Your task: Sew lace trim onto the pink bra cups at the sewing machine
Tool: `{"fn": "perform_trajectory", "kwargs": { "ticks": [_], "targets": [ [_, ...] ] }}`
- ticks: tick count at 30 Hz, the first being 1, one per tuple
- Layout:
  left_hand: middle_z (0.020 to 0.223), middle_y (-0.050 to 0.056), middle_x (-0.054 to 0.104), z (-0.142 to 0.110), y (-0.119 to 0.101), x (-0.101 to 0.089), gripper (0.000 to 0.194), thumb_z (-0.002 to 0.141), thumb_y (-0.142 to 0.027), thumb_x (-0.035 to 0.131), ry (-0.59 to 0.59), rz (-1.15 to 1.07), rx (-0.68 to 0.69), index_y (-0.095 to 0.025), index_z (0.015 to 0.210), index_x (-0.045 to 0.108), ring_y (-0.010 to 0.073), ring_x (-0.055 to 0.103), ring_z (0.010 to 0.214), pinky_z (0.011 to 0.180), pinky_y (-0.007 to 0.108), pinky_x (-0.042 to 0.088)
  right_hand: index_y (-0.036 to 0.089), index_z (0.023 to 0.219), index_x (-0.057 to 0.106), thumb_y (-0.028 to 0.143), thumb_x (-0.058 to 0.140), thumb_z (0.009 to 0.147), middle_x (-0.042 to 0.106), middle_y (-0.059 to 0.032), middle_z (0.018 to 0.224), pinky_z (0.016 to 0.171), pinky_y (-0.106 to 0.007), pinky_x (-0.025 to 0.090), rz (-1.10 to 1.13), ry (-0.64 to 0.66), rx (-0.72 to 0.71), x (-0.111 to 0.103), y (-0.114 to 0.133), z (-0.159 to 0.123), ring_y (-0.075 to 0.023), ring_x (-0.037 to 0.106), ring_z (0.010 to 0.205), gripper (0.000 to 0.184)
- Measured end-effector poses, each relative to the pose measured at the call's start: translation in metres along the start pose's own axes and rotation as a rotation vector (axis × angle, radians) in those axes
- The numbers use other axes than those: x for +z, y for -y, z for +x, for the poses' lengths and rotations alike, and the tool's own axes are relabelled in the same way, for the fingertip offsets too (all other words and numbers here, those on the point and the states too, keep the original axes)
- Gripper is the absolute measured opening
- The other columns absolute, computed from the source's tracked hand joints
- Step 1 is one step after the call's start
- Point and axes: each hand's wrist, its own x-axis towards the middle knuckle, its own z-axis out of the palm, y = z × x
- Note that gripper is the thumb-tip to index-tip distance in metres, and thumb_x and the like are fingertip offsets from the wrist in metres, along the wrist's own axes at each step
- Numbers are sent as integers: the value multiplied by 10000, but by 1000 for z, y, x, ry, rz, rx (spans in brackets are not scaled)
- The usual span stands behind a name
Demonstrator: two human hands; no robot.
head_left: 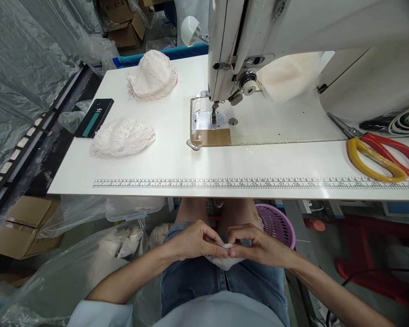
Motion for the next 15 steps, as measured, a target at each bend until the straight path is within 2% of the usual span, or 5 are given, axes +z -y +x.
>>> {"fn": "perform_trajectory", "kwargs": {
  "ticks": [7,15],
  "targets": [
    [494,-25,491,3,11,1,342,604,-426,754,-35,-23,28,-93,655,697,62,366,490,473,202,258,164,695,535,454,436,923,441,24,631,545,-227,314,-45,-48,-41,1,4,0,-112,415,607,382],
    [504,-24,488,7,2,0,322,565,-399,771,-34,-63,-3,-97,621,675,64,371,495,481,206,254,176,654,426,430,416,934,361,47,608,532,-222,279,-68,-50,-62,-1,4,-2,-98,358,577,378]
  ]
}}
